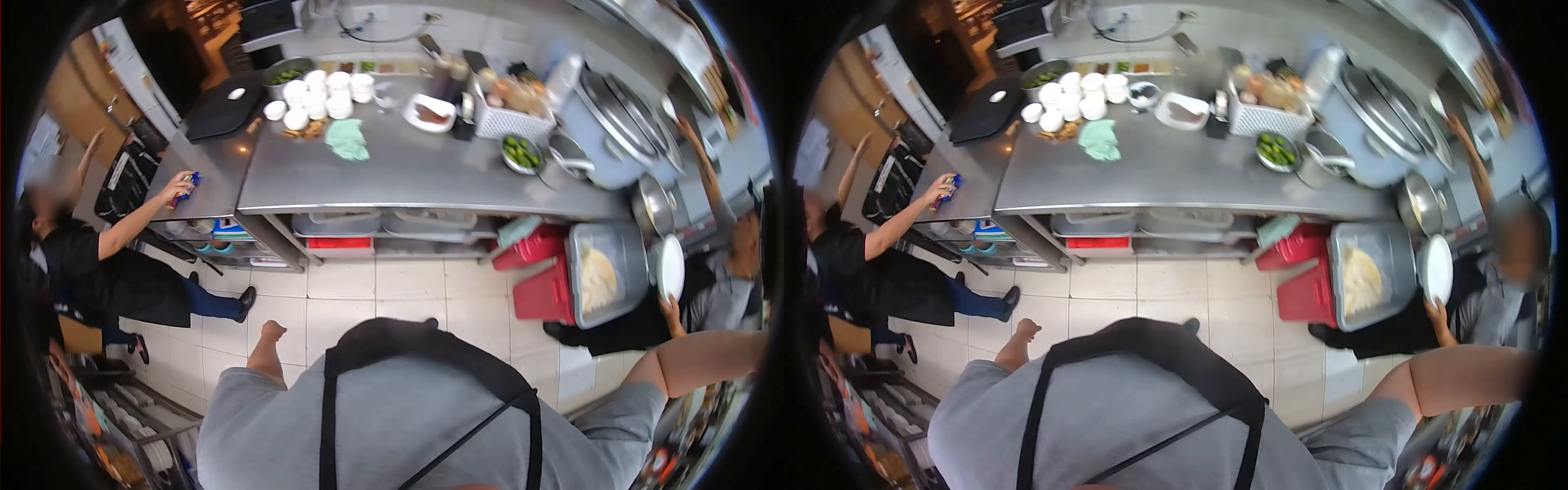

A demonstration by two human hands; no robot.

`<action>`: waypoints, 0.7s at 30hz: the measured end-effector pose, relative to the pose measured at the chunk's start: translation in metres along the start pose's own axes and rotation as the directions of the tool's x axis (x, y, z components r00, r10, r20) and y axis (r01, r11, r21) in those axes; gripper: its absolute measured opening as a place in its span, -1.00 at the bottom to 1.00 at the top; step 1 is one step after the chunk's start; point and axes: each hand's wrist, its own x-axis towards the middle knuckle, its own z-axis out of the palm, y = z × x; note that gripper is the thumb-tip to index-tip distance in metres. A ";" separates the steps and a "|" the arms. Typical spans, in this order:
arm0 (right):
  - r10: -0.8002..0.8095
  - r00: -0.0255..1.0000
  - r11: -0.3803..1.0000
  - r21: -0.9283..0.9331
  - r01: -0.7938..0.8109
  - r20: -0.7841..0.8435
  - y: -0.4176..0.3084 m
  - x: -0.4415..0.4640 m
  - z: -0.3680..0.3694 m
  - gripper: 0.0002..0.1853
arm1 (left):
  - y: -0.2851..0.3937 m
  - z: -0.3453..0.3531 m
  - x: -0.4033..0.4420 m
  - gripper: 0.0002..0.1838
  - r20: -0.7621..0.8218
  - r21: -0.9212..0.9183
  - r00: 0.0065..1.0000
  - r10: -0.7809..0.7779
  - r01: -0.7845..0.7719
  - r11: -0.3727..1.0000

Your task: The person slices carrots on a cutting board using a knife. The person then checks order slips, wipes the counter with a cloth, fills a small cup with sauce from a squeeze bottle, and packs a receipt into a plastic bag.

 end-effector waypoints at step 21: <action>-0.416 0.150 0.234 0.265 -0.935 0.897 -0.594 -0.442 0.149 -0.80 | 0.305 -0.257 -0.075 -0.83 -0.634 -0.414 0.566 0.527 -0.824 0.386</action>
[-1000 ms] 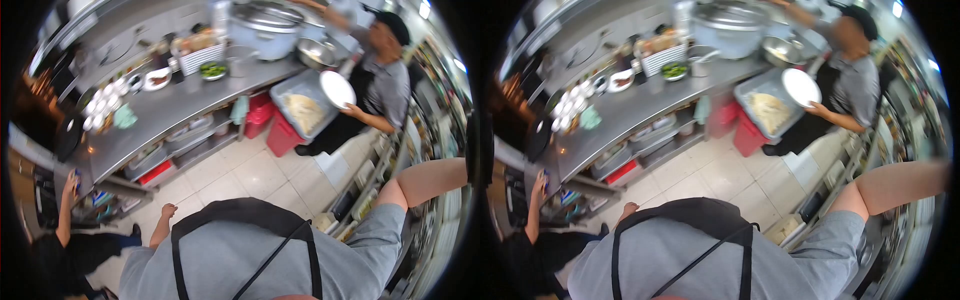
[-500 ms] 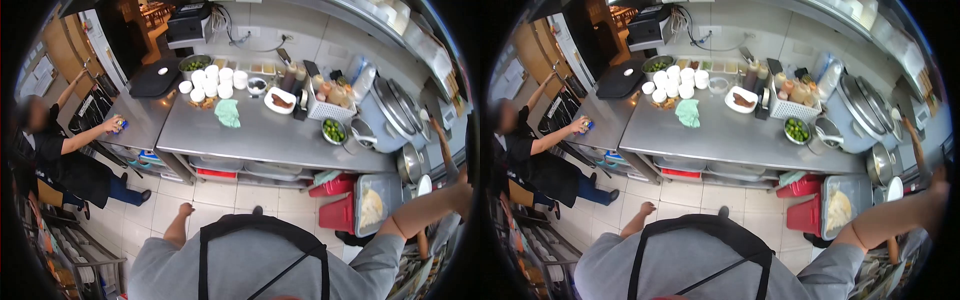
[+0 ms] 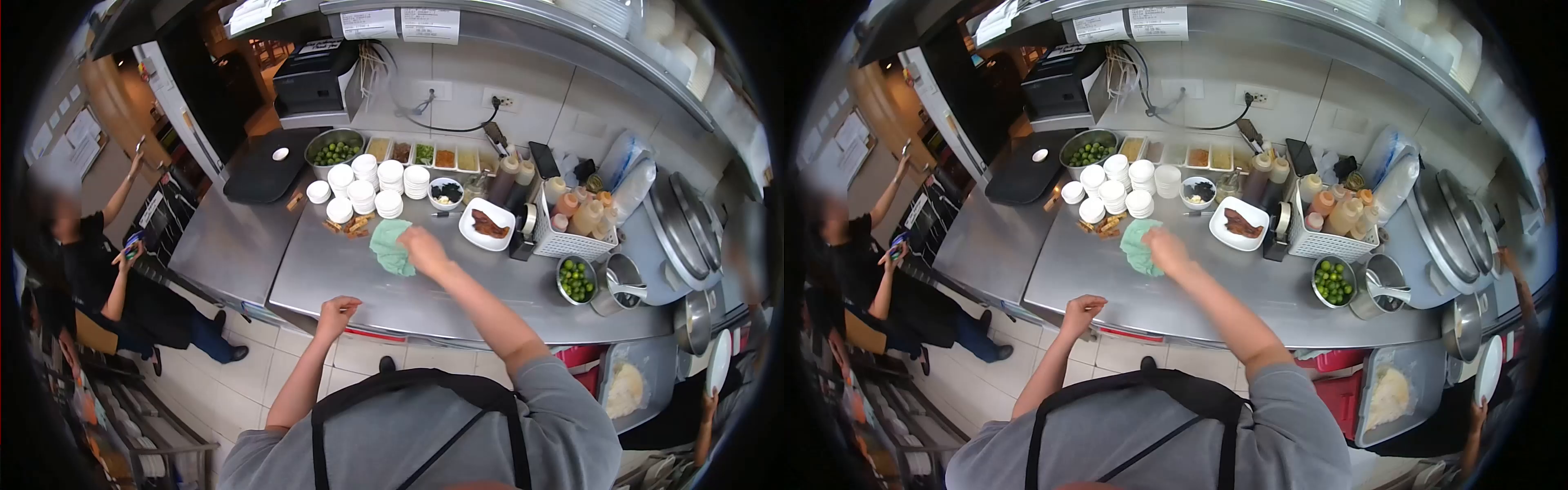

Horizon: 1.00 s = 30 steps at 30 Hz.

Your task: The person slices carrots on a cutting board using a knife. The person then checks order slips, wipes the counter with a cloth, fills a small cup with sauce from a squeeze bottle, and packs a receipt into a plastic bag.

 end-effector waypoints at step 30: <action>0.714 0.551 0.506 -0.226 -0.833 -0.433 0.402 0.002 -0.283 -0.79 | 0.005 0.144 0.230 -0.62 0.305 0.590 0.936 0.176 -0.330 0.736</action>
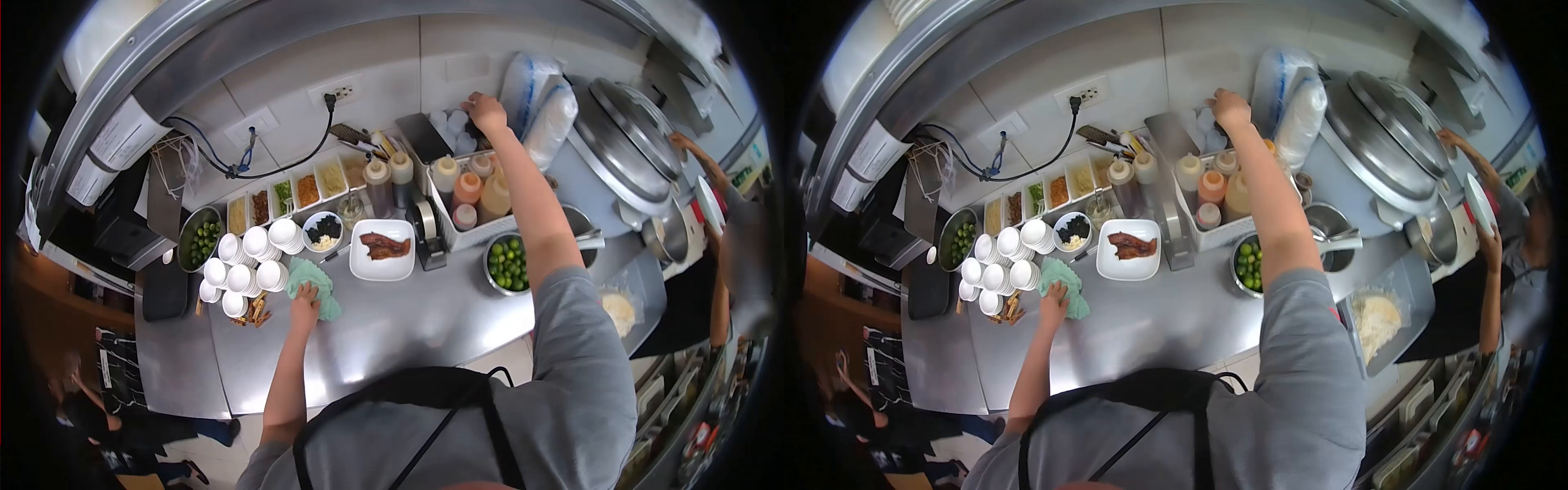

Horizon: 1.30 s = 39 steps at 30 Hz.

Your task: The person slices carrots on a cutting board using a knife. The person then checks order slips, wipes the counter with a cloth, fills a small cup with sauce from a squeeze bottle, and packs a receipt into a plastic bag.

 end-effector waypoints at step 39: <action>-0.481 0.876 0.223 0.965 0.138 -0.014 -0.099 -0.131 -0.052 -0.53 | 0.153 -0.068 -0.022 -0.47 0.136 -0.930 0.974 0.180 0.063 0.361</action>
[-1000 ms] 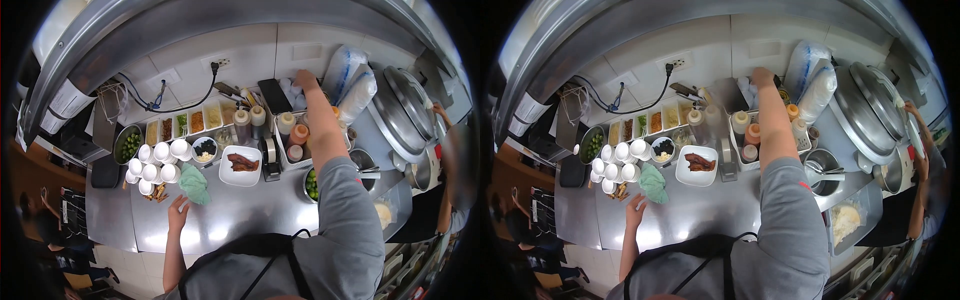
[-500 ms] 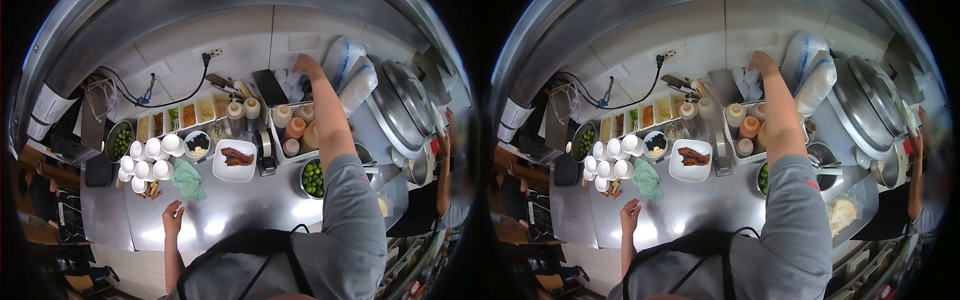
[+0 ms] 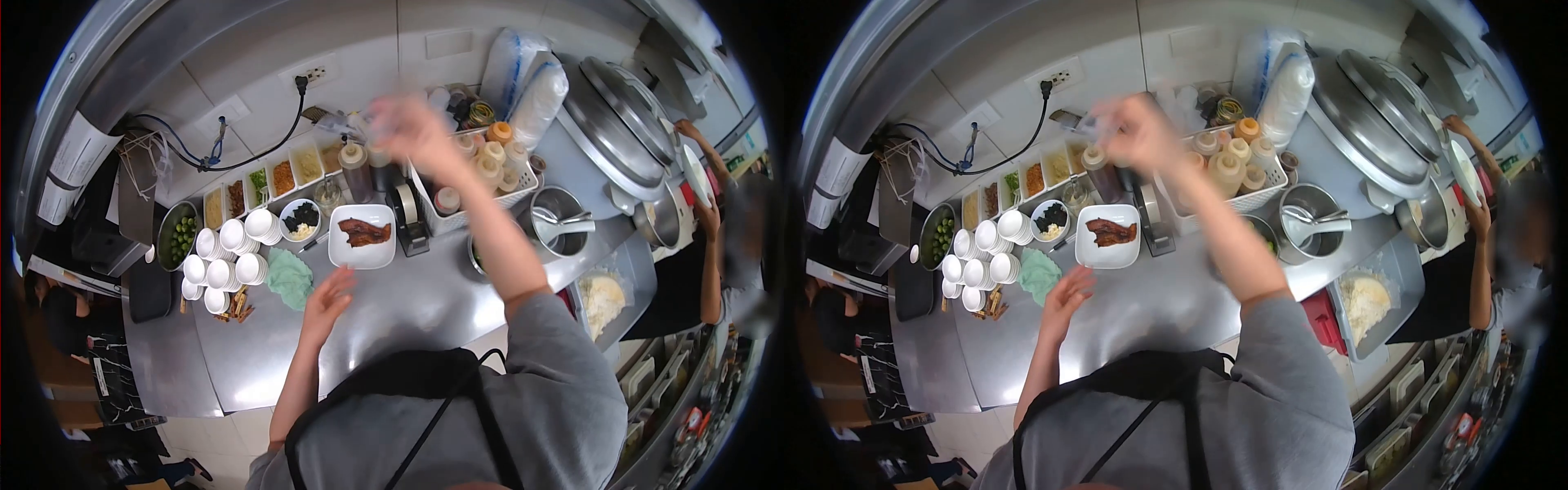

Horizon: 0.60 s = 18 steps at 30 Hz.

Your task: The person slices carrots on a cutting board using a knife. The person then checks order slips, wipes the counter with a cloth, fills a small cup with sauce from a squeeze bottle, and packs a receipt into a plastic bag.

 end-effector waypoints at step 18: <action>0.183 0.789 0.371 -0.703 -0.607 -0.586 0.048 -0.128 -0.067 -0.17 | 0.019 -0.069 -0.099 -0.48 -0.067 -0.606 0.962 -0.266 0.172 0.777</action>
